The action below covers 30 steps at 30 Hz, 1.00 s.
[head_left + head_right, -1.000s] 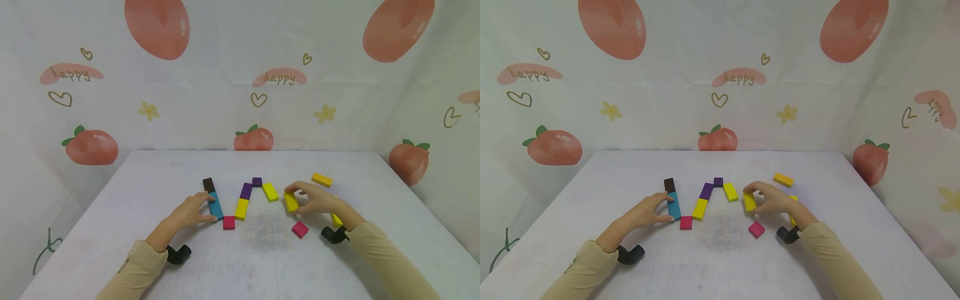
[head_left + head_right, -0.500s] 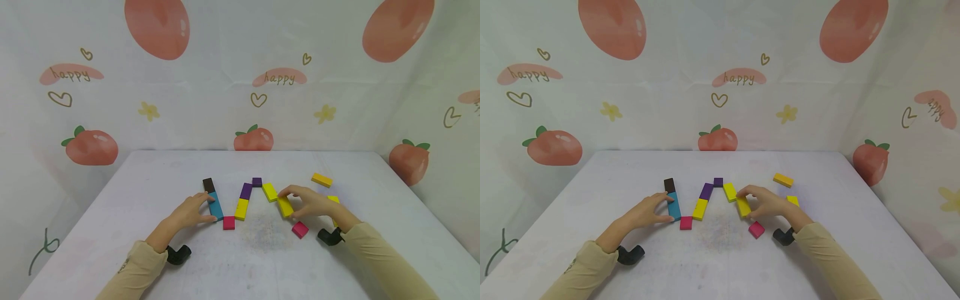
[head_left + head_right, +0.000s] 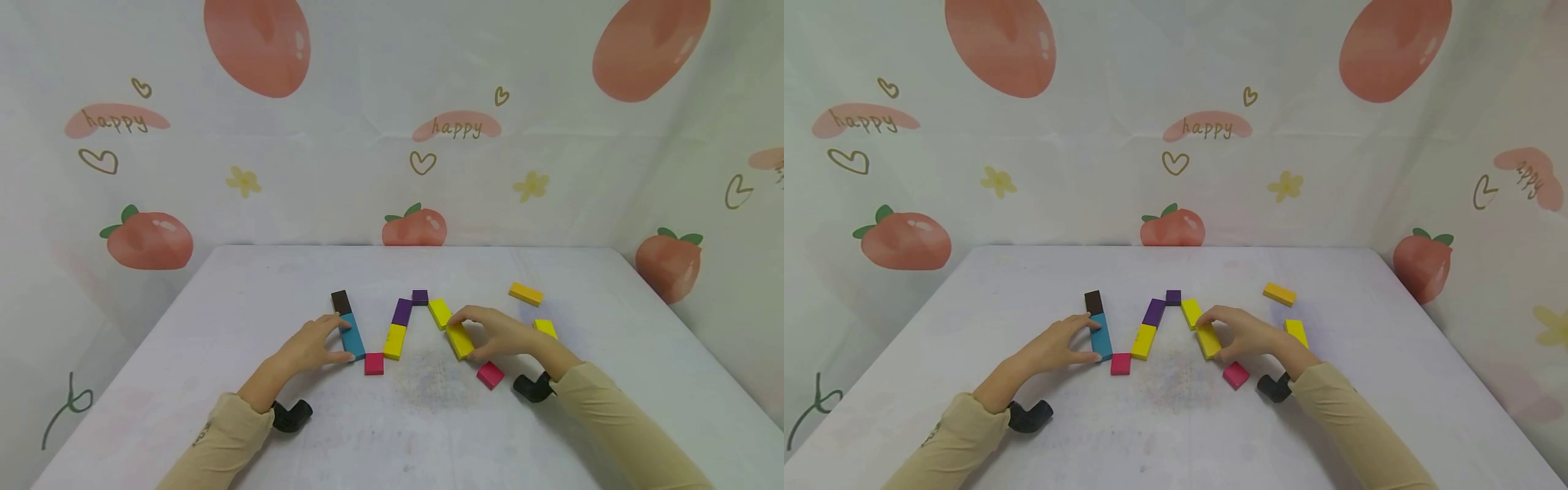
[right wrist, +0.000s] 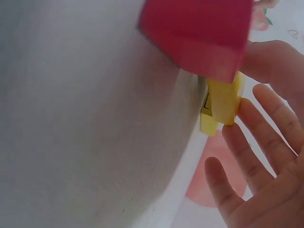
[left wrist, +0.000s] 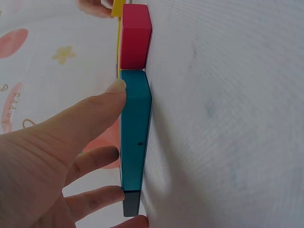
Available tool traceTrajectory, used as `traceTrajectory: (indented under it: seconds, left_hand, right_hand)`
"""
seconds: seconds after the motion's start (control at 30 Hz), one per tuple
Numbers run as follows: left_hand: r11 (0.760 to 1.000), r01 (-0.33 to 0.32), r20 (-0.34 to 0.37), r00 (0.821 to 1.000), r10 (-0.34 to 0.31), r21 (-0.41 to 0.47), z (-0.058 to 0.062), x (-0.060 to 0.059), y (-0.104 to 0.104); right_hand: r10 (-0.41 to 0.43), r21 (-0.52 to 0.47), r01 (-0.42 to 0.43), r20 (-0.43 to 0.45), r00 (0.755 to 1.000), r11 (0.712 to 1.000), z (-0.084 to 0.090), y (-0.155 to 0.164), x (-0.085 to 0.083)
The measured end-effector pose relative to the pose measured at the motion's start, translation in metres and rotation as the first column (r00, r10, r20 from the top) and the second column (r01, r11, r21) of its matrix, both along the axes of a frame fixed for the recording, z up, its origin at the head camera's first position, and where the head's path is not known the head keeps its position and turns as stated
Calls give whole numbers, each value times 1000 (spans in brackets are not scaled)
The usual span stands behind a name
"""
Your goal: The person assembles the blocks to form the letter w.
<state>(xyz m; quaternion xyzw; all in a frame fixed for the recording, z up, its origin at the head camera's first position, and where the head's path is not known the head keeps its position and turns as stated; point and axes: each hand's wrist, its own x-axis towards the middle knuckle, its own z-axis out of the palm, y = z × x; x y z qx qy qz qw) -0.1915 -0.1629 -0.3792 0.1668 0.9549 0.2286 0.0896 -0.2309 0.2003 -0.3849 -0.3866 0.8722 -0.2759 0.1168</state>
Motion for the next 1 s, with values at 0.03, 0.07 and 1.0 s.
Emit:
traceTrajectory:
  seconds: [0.03, 0.07, 1.0]
  left_hand:
    - [1000, 1, 0, 1000, -1, 0, 0, 0, 0]
    - [1000, 1, -1, 1000, -1, -2, 0, 0, 0]
    - [1000, -1, -7, 1000, 1, -7, 1, 0, 1]
  right_hand:
    - [-5, 4, 5, 4, 1000, 1000, 0, 0, 0]
    - [-9, 8, 9, 5, 1000, 1000, 0, -1, 0]
    - [-55, 75, 53, 33, 998, 996, 4, -8, 2]
